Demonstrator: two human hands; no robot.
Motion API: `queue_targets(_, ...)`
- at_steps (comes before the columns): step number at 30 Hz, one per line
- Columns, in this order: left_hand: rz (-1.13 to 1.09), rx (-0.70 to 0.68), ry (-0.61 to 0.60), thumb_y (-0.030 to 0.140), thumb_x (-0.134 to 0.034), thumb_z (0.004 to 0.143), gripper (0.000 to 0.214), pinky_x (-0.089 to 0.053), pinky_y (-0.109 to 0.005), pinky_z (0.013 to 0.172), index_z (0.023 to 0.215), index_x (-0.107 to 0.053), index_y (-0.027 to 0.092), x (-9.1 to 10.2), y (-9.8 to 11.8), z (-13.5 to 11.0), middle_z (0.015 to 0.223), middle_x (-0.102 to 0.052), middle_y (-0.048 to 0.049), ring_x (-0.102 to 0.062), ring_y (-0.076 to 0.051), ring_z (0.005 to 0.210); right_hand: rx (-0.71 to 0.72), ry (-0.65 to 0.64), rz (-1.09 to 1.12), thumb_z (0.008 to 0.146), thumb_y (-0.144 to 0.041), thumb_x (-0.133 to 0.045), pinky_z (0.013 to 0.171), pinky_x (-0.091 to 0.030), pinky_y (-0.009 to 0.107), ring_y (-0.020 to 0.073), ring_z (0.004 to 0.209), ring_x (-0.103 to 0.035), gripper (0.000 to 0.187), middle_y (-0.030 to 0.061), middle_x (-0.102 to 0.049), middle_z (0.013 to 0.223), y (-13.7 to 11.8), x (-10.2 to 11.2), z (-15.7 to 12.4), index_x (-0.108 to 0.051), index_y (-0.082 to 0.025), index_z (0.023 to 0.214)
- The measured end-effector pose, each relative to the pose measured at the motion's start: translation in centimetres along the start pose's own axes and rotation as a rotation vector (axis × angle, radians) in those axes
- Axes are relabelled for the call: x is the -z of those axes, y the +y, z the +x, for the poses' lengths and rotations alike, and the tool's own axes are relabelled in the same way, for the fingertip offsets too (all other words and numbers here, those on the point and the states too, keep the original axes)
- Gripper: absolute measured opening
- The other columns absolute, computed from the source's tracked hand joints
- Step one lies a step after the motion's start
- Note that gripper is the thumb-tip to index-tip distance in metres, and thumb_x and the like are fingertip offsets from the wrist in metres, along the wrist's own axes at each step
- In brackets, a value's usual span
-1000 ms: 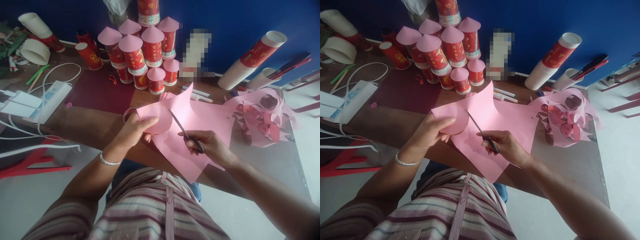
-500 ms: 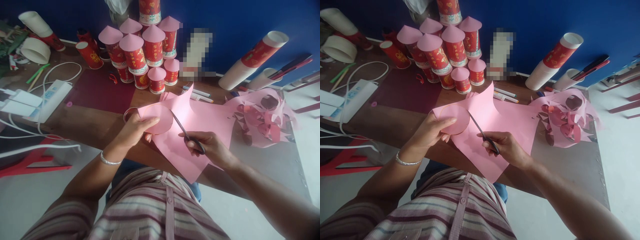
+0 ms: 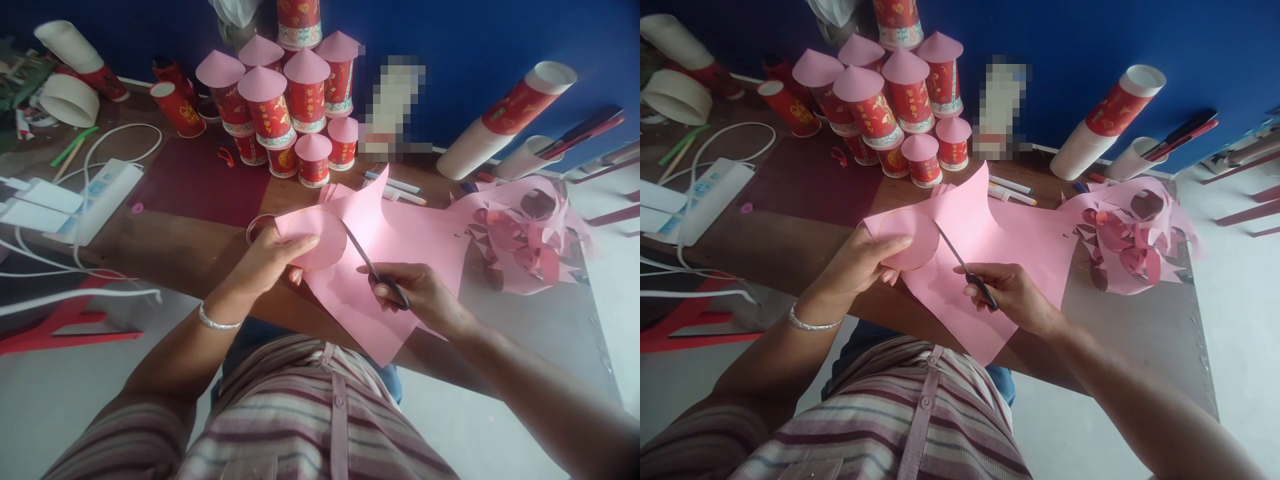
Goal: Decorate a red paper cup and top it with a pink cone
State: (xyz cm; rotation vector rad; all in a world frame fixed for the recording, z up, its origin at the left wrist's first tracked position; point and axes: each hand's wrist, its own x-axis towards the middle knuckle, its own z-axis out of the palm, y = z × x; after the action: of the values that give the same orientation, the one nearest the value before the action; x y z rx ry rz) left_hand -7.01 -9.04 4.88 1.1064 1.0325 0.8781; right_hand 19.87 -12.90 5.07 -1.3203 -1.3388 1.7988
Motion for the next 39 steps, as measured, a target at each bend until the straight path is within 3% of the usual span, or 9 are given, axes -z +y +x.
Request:
queue_targets(12,0.000,0.015,0.004,0.040,-0.078,0.083,0.034,-0.040,-0.018,0.034,0.075,-0.058,0.014,0.3,0.2,-0.2,0.053,-0.047,0.0064,-0.043,-0.005,0.035,-0.001,-0.010,0.024,0.079,-0.043,-0.084,0.049,-0.046,0.025,0.0090,0.055,-0.054,0.047,0.0020,-0.066,0.073,-0.3,-0.1,0.3,-0.079,-0.017,0.117)
queue_targets(22,0.021,0.024,-0.004,0.042,-0.078,0.082,0.035,-0.039,-0.018,0.033,0.086,-0.063,0.012,0.5,0.3,-0.2,0.053,-0.051,0.0053,-0.043,-0.005,0.035,0.004,-0.006,0.038,0.079,-0.042,-0.084,0.048,-0.043,0.023,0.0081,0.054,-0.053,0.042,-0.0003,-0.060,0.068,-0.1,-0.2,0.3,-0.080,-0.018,0.113)
queue_targets(30,0.027,0.047,-0.009,0.043,-0.079,0.082,0.039,-0.040,-0.018,0.033,0.096,-0.064,0.010,0.6,0.4,-0.2,0.056,-0.054,0.0046,-0.044,-0.005,0.034,0.004,-0.017,-0.016,0.081,-0.040,-0.082,0.050,-0.048,0.025,0.0094,0.057,-0.055,0.041,0.0031,-0.068,0.073,-0.3,0.2,0.2,-0.080,-0.018,0.115)
queue_targets(39,0.014,0.064,0.013,0.042,-0.082,0.077,0.037,-0.039,-0.018,0.031,0.083,-0.063,0.012,0.7,0.9,-0.1,0.049,-0.049,0.0067,-0.042,-0.005,0.033,0.071,-0.063,-0.152,0.084,-0.040,-0.078,0.055,-0.051,0.027,0.0116,0.062,-0.060,0.045,0.0049,-0.073,0.078,0.2,1.5,1.3,-0.076,-0.020,0.125)
